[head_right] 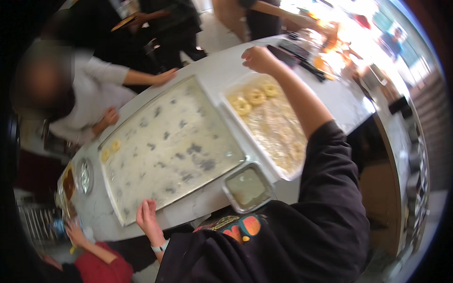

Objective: The person prepares doughnuts by picking up dough pieces, shaping them into rings, and placing them on a floured tray before covering the tray with plastic wrap.

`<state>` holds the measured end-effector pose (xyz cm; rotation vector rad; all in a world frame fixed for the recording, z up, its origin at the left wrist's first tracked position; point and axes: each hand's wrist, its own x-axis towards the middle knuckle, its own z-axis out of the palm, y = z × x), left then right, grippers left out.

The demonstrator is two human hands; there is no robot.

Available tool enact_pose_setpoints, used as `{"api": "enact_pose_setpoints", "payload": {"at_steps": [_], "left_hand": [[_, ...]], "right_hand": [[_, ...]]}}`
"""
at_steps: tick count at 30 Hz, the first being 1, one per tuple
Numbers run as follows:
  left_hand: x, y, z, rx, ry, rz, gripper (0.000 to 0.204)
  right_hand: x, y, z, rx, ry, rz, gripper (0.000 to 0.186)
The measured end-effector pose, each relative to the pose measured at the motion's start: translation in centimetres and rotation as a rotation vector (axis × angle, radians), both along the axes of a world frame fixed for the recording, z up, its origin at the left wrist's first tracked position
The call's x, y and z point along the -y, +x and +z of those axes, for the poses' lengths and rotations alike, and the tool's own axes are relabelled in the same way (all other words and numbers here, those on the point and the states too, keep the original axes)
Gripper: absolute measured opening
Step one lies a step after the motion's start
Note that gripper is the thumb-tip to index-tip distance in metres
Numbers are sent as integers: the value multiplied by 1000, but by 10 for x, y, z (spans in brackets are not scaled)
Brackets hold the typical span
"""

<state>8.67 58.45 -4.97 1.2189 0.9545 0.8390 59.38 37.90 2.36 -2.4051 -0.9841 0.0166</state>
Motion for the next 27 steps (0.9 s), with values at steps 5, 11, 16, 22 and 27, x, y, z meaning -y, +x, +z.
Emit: {"api": "enact_pose_setpoints", "payload": {"at_steps": [5,11,16,22,27], "left_hand": [[-110,-14,24,-30,199,-59,26],[-213,-24,38,-199,385,-113,27],[-225,-36,21,-183,335,-140,26],[-226,-65,0,-187,243,-68,23],[-229,-57,-4,-50,148,-25,22]], "right_hand": [[-118,-90,71,-20,5,418,26],[-310,-184,28,-87,-193,822,28],[-429,-244,-75,-175,-195,759,30],[-484,-268,-121,28,-254,675,34],[-485,-259,-126,105,-168,694,29]]}}
